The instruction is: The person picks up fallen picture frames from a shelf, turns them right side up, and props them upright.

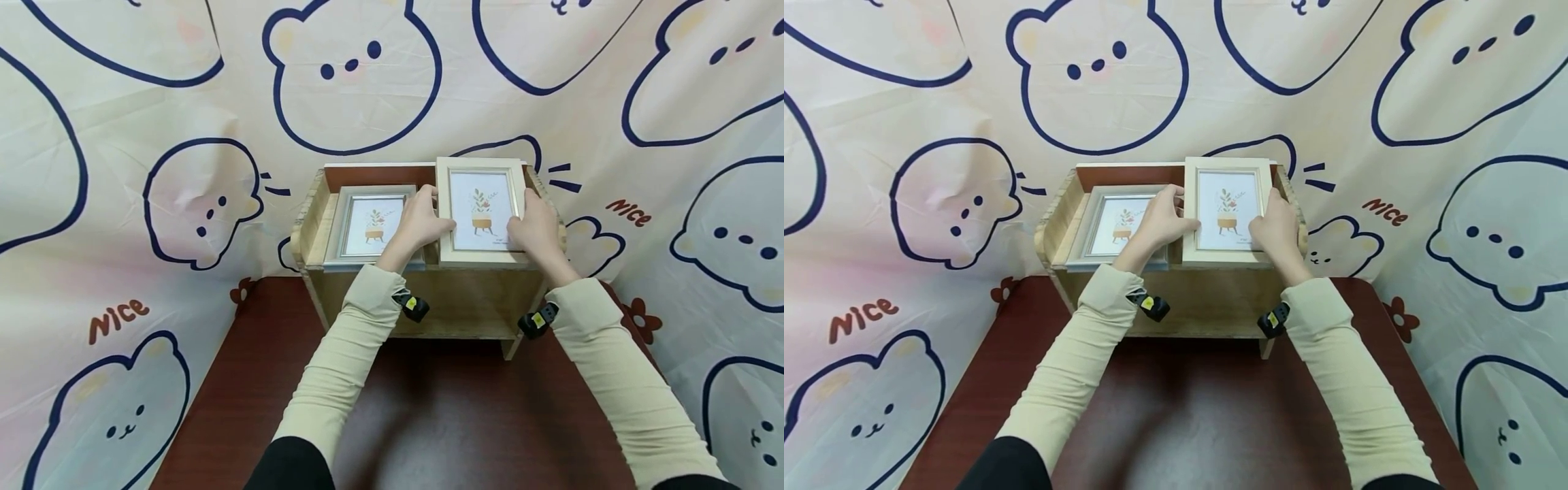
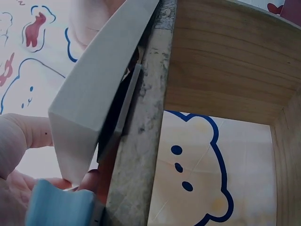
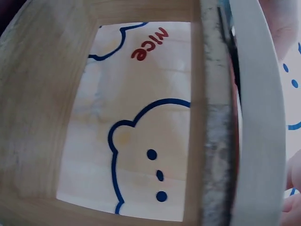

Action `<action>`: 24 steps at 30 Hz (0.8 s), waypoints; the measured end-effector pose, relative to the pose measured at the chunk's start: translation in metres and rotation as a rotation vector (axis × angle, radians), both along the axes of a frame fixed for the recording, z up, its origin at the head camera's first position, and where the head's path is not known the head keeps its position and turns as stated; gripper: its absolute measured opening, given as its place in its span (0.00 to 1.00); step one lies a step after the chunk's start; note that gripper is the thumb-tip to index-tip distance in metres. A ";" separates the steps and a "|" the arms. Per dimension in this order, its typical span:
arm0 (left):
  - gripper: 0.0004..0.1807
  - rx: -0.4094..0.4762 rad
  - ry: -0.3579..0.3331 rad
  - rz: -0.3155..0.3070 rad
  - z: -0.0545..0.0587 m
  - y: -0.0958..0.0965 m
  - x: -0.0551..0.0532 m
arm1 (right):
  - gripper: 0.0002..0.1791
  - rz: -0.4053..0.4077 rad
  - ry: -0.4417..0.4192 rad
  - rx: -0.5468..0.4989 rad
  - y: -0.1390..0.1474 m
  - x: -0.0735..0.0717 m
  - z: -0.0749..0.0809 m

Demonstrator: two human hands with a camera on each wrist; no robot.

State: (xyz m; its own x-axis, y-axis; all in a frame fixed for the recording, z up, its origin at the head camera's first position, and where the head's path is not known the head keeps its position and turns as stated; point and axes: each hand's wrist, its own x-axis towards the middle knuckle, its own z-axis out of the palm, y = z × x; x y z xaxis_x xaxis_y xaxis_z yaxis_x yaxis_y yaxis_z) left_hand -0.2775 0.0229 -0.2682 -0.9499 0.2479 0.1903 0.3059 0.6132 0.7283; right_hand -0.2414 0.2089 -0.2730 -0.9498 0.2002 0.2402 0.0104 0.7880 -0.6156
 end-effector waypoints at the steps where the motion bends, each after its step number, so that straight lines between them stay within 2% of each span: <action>1: 0.30 0.005 0.008 -0.004 0.000 0.000 0.001 | 0.32 0.003 -0.008 -0.003 0.000 0.001 0.002; 4: 0.29 0.022 0.038 -0.019 0.002 0.000 0.002 | 0.31 -0.001 0.000 -0.022 0.000 0.005 0.006; 13: 0.29 0.085 0.135 -0.045 0.007 0.002 0.002 | 0.31 0.038 0.163 -0.116 0.002 0.007 0.012; 24: 0.32 0.090 0.209 -0.055 0.007 0.002 0.001 | 0.34 -0.024 0.156 -0.218 0.006 0.003 0.020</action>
State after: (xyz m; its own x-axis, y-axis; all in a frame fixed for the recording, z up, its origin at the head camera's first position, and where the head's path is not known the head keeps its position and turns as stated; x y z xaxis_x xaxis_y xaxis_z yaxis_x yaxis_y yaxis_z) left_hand -0.2767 0.0252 -0.2614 -0.8729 0.2714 0.4054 0.4873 0.5264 0.6968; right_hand -0.2380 0.2151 -0.2532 -0.8993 0.2849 0.3318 -0.0808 0.6373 -0.7664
